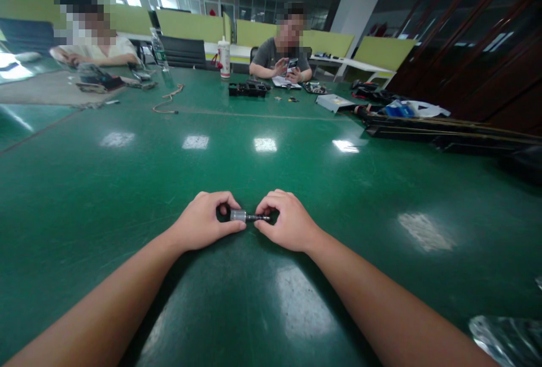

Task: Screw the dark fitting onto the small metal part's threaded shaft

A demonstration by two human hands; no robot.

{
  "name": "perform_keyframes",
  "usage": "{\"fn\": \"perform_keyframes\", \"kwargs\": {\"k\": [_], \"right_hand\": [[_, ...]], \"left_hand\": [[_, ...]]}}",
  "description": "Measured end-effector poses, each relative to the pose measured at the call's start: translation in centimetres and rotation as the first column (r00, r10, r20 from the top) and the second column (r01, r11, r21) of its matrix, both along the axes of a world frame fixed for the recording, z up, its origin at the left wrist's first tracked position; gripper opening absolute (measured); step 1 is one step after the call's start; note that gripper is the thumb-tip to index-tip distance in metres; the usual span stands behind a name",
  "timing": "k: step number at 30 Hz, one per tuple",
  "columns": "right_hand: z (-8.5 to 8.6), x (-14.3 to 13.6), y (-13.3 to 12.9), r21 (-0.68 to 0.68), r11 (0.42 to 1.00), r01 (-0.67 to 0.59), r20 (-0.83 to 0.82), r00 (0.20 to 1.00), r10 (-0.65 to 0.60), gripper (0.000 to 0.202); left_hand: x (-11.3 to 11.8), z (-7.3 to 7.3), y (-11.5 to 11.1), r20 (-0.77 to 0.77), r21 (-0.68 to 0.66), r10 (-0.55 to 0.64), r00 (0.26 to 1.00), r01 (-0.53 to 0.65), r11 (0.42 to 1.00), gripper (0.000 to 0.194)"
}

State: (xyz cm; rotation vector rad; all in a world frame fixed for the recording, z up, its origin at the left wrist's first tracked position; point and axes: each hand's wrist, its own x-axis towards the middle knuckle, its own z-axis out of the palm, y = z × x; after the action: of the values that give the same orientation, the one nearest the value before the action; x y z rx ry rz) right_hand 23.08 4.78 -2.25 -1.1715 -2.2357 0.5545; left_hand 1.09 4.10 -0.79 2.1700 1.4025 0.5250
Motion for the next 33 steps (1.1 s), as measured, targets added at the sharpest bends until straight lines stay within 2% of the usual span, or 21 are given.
{"fn": "perform_keyframes", "kwargs": {"k": [14,21,33], "right_hand": [[0.10,0.24,0.22,-0.007,0.996,0.084,0.079,0.993,-0.083,0.003],[0.34,0.63,0.59,-0.049,0.963,0.266,0.104,0.960,-0.260,0.001],[0.26,0.64,0.47,-0.014,0.985,0.173,0.058,0.983,-0.172,0.004]], "left_hand": [[-0.04,-0.02,-0.01,0.003,-0.014,0.039,0.999,-0.039,0.999,0.026],[0.06,0.09,0.08,0.015,-0.034,0.049,0.999,-0.049,0.998,0.026],[0.08,0.19,-0.06,0.019,-0.017,0.049,0.999,-0.048,0.999,0.025]]}}
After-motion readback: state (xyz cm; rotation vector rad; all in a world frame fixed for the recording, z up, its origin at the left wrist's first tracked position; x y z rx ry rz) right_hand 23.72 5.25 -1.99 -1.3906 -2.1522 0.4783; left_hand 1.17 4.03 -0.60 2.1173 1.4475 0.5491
